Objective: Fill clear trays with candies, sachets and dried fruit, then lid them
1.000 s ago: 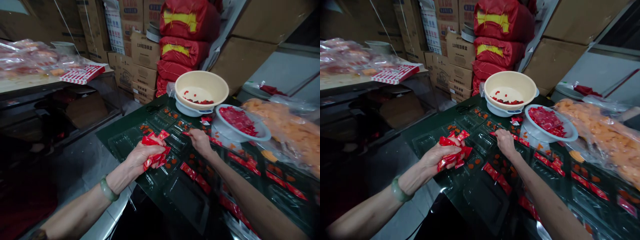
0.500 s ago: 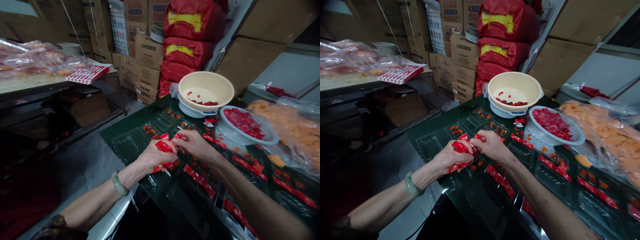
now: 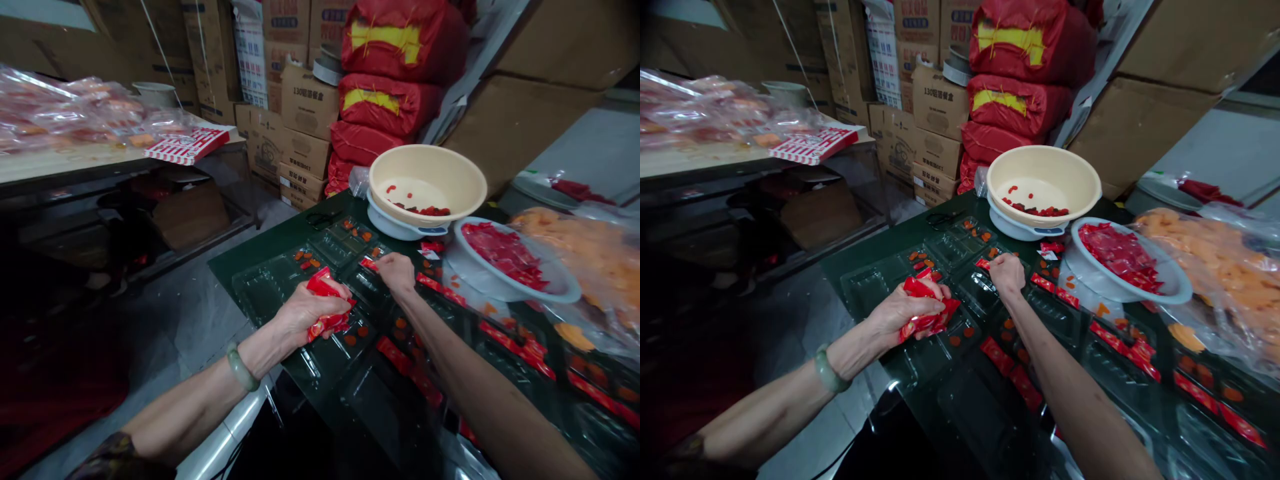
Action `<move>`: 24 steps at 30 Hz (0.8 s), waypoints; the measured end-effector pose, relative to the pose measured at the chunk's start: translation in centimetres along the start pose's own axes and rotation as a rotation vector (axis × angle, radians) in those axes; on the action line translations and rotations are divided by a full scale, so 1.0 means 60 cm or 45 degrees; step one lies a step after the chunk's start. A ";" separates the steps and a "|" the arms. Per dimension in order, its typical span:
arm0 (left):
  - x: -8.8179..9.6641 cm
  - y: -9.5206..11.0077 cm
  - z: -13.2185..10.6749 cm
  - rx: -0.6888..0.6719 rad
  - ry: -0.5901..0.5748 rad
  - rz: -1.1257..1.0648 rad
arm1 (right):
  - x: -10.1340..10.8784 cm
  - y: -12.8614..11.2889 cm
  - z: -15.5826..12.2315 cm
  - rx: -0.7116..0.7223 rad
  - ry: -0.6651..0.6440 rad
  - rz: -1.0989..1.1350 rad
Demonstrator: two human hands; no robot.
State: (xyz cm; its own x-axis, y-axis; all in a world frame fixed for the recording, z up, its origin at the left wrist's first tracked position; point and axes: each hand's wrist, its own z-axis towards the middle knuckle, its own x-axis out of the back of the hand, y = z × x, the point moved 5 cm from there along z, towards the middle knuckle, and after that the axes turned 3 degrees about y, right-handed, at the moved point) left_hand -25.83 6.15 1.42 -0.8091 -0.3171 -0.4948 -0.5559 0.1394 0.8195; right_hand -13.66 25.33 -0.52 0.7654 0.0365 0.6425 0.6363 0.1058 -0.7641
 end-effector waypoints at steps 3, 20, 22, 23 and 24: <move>-0.003 0.004 -0.002 -0.011 0.015 0.144 | 0.017 -0.041 -0.032 0.157 0.054 -0.025; -0.001 -0.016 -0.005 0.071 -0.228 0.390 | 0.022 -0.139 -0.074 0.181 -0.804 0.313; 0.004 -0.013 -0.004 0.106 -0.189 0.255 | 0.011 -0.114 -0.021 0.001 -0.484 0.314; 0.007 -0.010 -0.003 0.111 -0.163 0.189 | -0.001 -0.103 0.002 -0.046 -0.354 0.281; 0.009 -0.007 -0.001 0.105 -0.134 0.128 | -0.015 -0.093 0.022 -0.066 -0.254 0.229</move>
State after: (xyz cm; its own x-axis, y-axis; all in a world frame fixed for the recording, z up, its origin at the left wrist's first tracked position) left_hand -26.03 5.85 0.85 -0.8745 -0.1984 -0.4425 -0.4813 0.2435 0.8421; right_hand -18.01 26.04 3.25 0.8358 0.2457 0.4910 0.5000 0.0292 -0.8656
